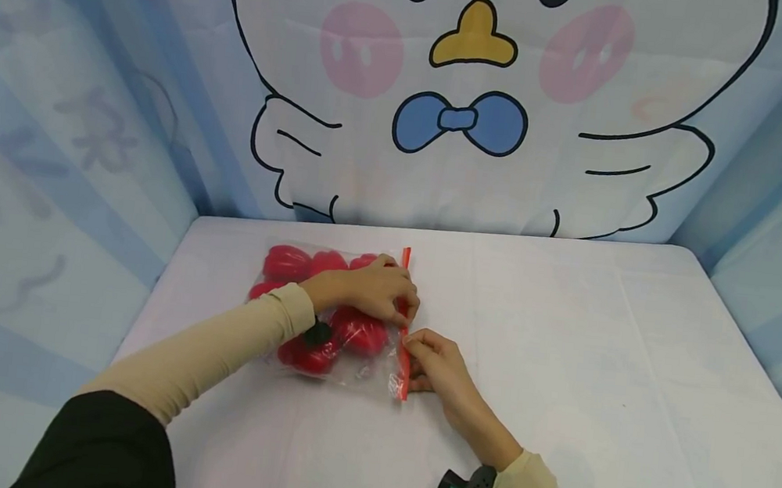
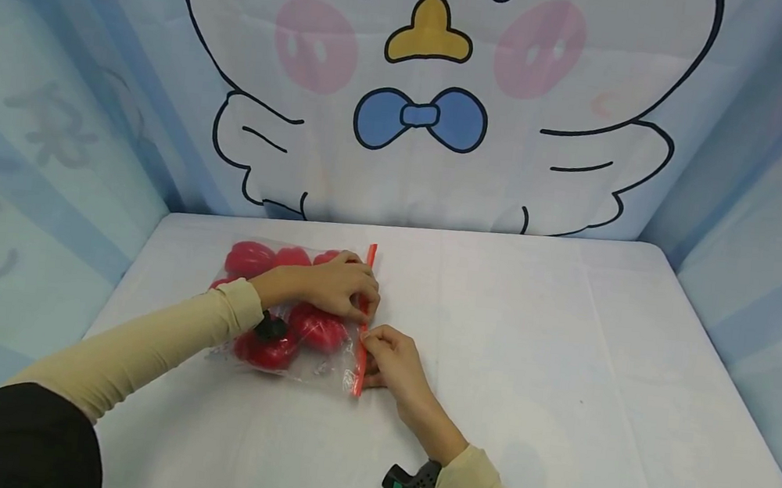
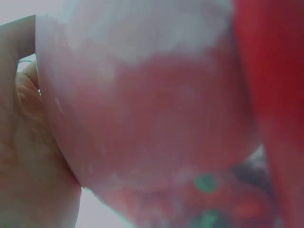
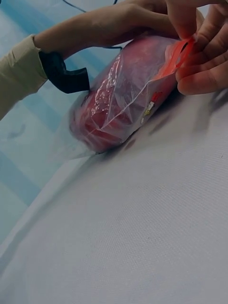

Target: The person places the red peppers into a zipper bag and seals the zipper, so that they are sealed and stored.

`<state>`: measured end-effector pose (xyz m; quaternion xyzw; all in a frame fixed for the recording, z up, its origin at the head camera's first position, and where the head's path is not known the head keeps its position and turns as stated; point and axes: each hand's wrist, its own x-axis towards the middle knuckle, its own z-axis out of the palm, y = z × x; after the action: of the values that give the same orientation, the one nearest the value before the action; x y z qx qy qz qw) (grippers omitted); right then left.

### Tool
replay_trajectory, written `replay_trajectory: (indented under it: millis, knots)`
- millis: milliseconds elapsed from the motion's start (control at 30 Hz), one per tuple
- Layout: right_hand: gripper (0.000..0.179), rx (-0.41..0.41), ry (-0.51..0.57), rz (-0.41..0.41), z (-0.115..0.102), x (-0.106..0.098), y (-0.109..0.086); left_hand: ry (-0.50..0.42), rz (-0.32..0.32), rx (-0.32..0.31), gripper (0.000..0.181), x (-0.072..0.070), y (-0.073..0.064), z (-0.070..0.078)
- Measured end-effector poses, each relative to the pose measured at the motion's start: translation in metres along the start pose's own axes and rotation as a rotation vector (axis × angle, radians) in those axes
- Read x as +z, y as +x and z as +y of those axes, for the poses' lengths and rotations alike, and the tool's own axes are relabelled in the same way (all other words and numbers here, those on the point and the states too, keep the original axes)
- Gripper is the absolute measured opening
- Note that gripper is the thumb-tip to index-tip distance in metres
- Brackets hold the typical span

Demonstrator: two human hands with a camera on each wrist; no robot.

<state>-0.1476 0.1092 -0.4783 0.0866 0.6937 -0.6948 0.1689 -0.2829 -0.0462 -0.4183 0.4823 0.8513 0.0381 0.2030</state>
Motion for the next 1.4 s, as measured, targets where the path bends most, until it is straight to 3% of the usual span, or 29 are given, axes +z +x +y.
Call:
replay_trajectory:
  millis: [400, 600, 1400]
  knots:
    - [0.019, -0.018, 0.007, 0.041, 0.001, 0.003, -0.004, -0.057, -0.002, 0.035, 0.007, 0.0, 0.001, -0.004]
    - [0.016, -0.015, 0.01, 0.055, 0.0, 0.007, -0.01, -0.036, 0.01, 0.038, 0.008, -0.003, 0.001, -0.003]
    - [0.019, -0.005, 0.078, -0.003, 0.008, 0.007, -0.023, -0.055, 0.001, 0.02, 0.009, -0.001, 0.003, -0.005]
